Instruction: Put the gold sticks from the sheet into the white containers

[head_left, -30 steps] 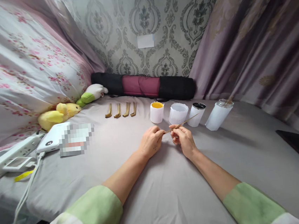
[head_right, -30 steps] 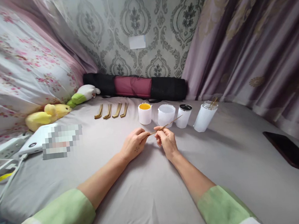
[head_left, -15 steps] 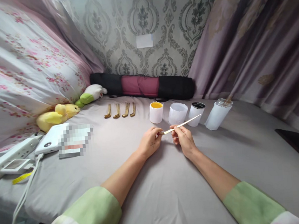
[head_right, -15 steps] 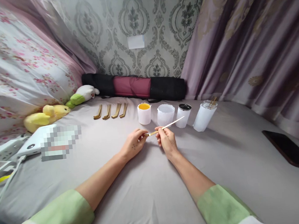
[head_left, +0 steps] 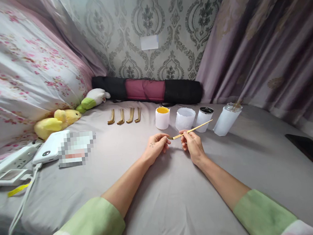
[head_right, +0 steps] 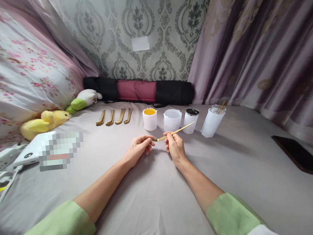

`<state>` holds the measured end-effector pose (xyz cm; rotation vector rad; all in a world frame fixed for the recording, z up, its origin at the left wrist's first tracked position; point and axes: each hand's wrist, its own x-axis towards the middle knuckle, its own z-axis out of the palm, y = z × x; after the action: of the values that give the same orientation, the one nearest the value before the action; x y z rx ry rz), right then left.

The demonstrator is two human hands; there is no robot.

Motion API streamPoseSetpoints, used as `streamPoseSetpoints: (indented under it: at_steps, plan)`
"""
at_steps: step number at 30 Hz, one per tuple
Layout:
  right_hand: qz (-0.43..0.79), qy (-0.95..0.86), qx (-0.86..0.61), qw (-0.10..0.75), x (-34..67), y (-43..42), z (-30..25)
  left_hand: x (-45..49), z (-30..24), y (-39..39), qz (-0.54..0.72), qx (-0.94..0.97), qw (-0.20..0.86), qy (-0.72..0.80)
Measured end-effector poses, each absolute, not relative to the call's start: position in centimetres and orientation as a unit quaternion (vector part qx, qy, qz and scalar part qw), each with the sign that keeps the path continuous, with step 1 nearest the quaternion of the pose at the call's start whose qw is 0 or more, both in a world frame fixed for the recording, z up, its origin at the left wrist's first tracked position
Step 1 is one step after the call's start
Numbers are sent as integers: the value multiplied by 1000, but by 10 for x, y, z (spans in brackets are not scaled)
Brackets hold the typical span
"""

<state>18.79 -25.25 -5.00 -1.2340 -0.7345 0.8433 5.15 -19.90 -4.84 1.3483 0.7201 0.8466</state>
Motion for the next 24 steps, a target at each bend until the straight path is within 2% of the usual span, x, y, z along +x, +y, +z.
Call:
streamPoseSetpoints:
  at_steps: [9,24]
  plan:
    - [370,-331,-551,671,187,-253,-49,54,-52,-199,332,476,766,277]
    - [403,-340,-517,674,188,-253,-49,51,-50,-198,260,426,825,263]
